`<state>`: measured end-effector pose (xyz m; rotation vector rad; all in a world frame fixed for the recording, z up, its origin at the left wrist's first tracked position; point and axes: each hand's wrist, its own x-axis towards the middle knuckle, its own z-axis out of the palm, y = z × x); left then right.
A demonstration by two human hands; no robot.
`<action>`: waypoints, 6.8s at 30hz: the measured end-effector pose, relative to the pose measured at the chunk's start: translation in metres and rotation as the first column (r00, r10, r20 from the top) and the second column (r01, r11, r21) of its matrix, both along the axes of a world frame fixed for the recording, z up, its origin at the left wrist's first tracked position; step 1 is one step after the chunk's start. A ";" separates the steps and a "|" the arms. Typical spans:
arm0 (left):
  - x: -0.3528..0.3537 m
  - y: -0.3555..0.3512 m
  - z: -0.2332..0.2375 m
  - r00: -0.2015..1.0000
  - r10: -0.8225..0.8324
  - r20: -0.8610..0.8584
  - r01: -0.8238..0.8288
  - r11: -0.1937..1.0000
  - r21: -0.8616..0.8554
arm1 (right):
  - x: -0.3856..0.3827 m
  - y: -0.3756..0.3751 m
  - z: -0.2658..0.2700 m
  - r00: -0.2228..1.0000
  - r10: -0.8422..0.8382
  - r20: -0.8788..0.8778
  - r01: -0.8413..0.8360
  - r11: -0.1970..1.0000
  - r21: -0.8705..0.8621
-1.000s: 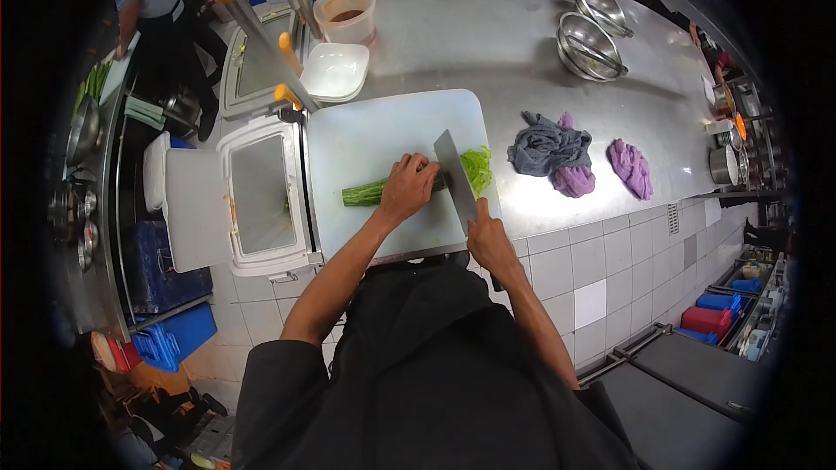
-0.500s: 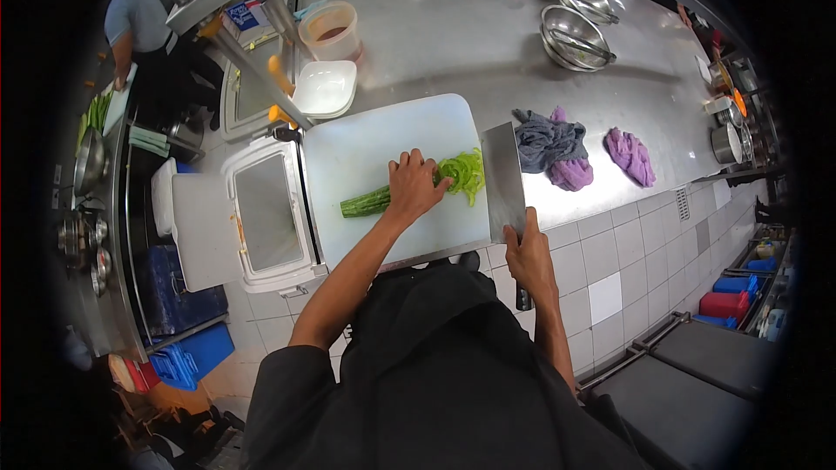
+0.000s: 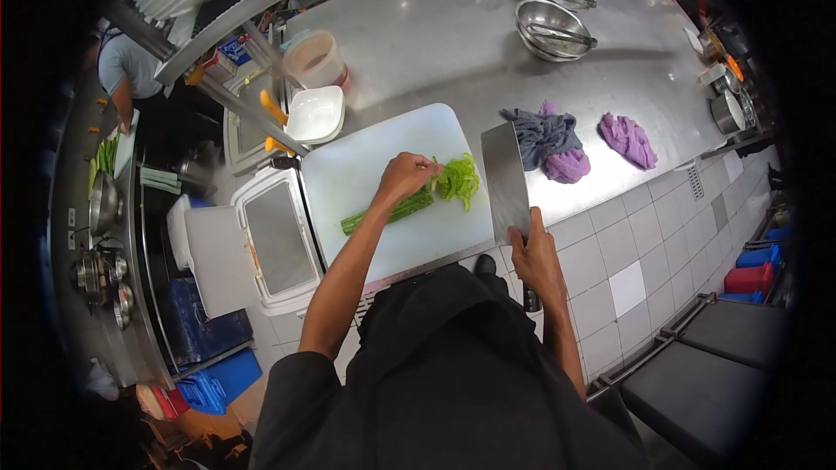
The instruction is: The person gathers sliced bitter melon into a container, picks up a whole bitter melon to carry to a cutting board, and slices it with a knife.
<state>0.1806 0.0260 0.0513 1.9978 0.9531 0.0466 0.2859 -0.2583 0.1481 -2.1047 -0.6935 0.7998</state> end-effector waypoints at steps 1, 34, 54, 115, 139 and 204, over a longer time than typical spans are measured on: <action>0.001 0.001 0.005 1.000 0.002 0.009 -0.002 1.000 -0.024 | 0.001 -0.001 0.000 1.000 -0.001 0.000 0.001 1.000 0.004; -0.061 -0.038 -0.052 0.953 -0.158 0.261 -0.056 0.750 0.659 | -0.050 0.056 -0.055 0.852 0.471 0.228 -0.444 0.882 -0.161; -0.060 -0.033 -0.055 0.956 -0.146 0.253 -0.072 0.720 0.690 | -0.047 0.077 -0.055 0.868 0.466 0.173 -0.421 0.874 -0.243; -0.069 -0.035 -0.057 0.955 -0.154 0.253 -0.055 0.746 0.663 | -0.061 0.074 -0.074 0.857 0.479 0.189 -0.441 0.872 -0.212; -0.072 -0.034 -0.060 0.949 -0.175 0.264 -0.039 0.763 0.645 | -0.058 0.089 -0.048 0.838 0.500 0.220 -0.449 0.860 -0.244; -0.082 -0.035 -0.060 0.960 -0.148 0.238 -0.075 0.682 0.727 | -0.073 0.091 -0.053 0.866 0.480 0.143 -0.446 0.869 -0.214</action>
